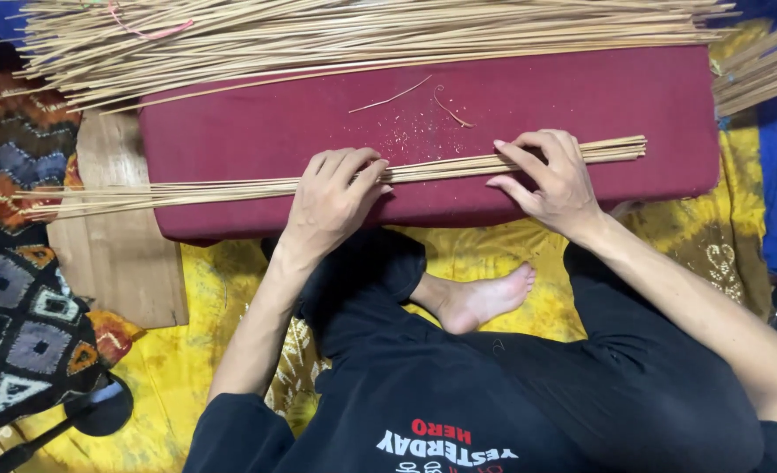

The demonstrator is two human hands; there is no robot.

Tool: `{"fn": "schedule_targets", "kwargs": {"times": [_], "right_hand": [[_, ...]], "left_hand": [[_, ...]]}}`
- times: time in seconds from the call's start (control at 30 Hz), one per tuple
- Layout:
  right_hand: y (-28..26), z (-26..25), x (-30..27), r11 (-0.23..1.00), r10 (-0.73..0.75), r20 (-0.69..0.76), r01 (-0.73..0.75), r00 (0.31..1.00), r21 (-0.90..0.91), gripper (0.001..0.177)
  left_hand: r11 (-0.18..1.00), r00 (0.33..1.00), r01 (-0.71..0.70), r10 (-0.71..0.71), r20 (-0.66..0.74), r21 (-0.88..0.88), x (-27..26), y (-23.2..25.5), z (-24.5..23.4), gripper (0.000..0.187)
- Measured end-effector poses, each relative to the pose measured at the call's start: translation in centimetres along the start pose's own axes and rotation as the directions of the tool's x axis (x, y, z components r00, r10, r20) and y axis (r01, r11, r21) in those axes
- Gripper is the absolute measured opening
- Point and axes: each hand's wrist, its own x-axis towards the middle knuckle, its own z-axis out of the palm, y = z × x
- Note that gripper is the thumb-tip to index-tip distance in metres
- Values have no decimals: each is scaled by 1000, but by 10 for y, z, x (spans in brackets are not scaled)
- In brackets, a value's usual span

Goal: Arranging and aligning thin wooden sticks into a neat bundle on a flat surface.

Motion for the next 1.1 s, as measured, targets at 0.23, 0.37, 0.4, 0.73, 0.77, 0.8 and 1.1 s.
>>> {"fn": "schedule_targets", "kwargs": {"times": [0.23,0.37,0.4,0.73,0.77,0.8,1.1], "right_hand": [[0,-27,78,979,-169,30,171,985,-113,31],[36,-25,149,910,-228,199,282,953,-306,16],[47,-20,157,907,-237,199,289,951,-305,16],[105,26,158,975,-80,12,81,997,-207,12],[106,26,157,982,-74,0,73,997,-176,10],[106,28,159,981,-77,-1,76,997,-177,10],[84,19,158,981,-87,-90,70,992,-179,19]], "left_hand": [[997,998,47,-49,35,60,64,-44,13,21],[975,991,132,-128,-38,178,111,-96,53,23],[973,990,137,-131,-44,184,115,-101,64,23],[986,971,157,-164,-177,-51,115,-111,89,11],[982,972,157,-172,-162,-102,114,-110,87,13],[982,971,157,-172,-165,-101,116,-112,87,13],[989,952,147,-143,-269,-5,120,-115,82,18]]}}
